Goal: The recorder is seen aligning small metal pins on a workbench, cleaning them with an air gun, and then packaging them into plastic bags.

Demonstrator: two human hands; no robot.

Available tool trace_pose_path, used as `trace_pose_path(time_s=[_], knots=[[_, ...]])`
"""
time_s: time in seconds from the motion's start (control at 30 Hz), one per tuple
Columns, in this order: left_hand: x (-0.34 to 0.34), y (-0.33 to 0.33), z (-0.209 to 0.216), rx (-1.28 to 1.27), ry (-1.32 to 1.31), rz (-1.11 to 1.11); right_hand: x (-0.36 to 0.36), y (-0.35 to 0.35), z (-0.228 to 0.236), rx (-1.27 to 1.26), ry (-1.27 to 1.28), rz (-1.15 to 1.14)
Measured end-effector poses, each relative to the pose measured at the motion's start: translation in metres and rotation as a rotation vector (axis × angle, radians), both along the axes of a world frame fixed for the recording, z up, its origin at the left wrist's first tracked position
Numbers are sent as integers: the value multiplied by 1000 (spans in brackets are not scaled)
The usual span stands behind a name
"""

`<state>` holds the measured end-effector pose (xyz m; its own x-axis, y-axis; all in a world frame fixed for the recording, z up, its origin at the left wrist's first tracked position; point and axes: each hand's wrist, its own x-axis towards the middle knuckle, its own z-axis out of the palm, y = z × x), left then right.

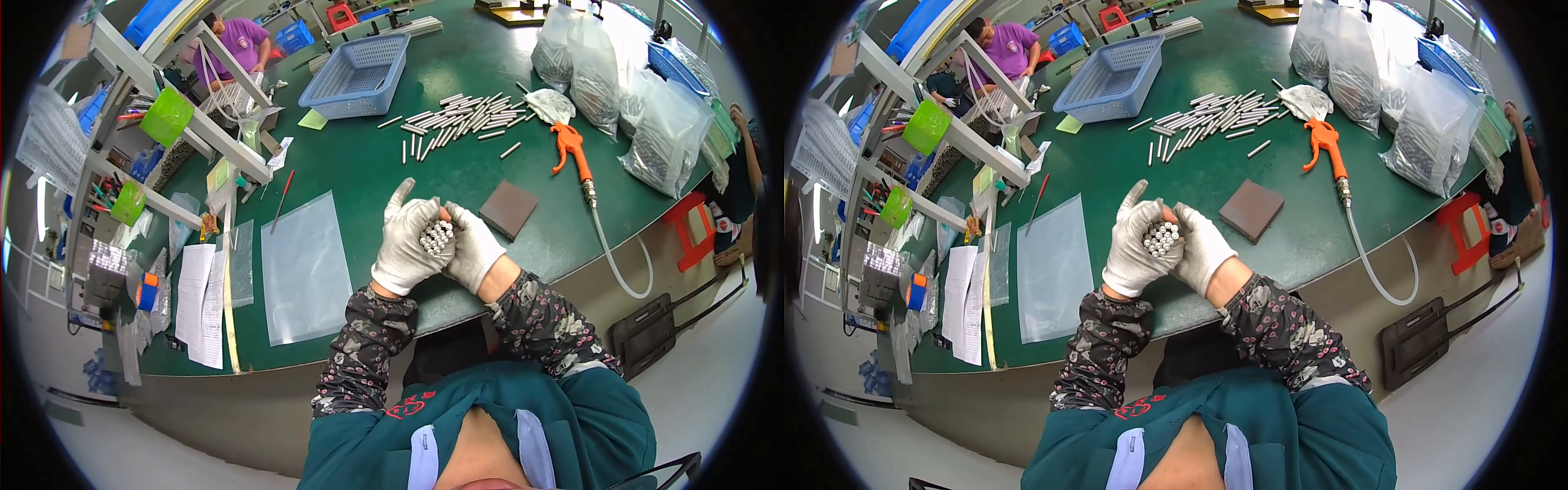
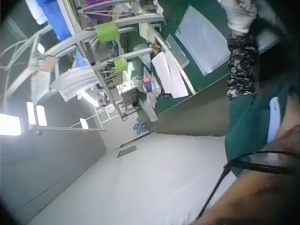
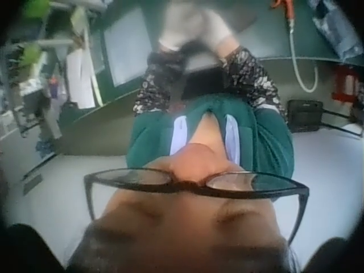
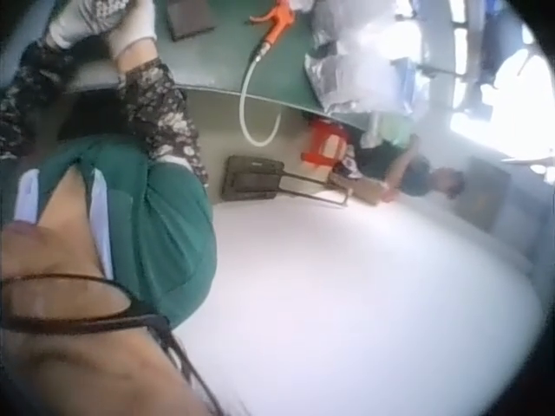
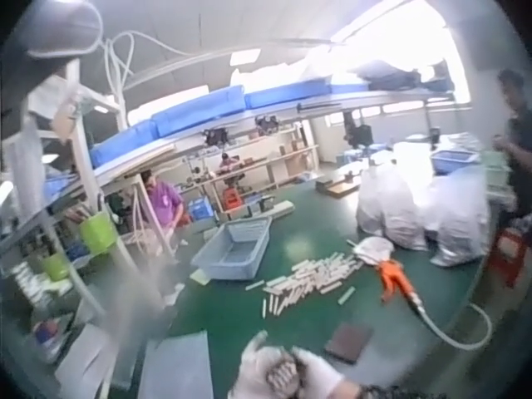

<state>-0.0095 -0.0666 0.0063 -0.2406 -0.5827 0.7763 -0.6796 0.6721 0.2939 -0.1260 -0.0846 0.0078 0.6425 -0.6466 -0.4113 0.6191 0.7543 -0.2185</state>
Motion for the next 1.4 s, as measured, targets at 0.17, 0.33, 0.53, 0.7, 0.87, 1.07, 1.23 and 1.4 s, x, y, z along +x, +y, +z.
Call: trace_pose_path(time_s=[0.17, 0.33, 0.53, 0.7, 0.87, 1.07, 1.23, 1.4], knots=[[-6, 2, -13, 43, 75, 26, 3, -5, -14, -52, 55, -5], [0, -2, -32, 79, 17, 55, 9, -13, -34, -10, 11, 40], [0, 1, -27, 165, -8, 168, 9, -12, -34, -148, -48, -2], [1, 2, -31, 108, -17, 161, 5, -13, -43, -136, -163, 55], [0, 5, -26, 233, -37, 210, 4, -11, -38, -34, -100, 31], [3, -1, -36, 120, -17, 174, 2, -14, -45, -51, -165, 94], [0, -4, -41, 45, 20, 120, 6, -17, -46, -116, -45, 37], [-3, -7, -57, 162, 335, 67, 7, -20, -41, -215, 47, 39]])
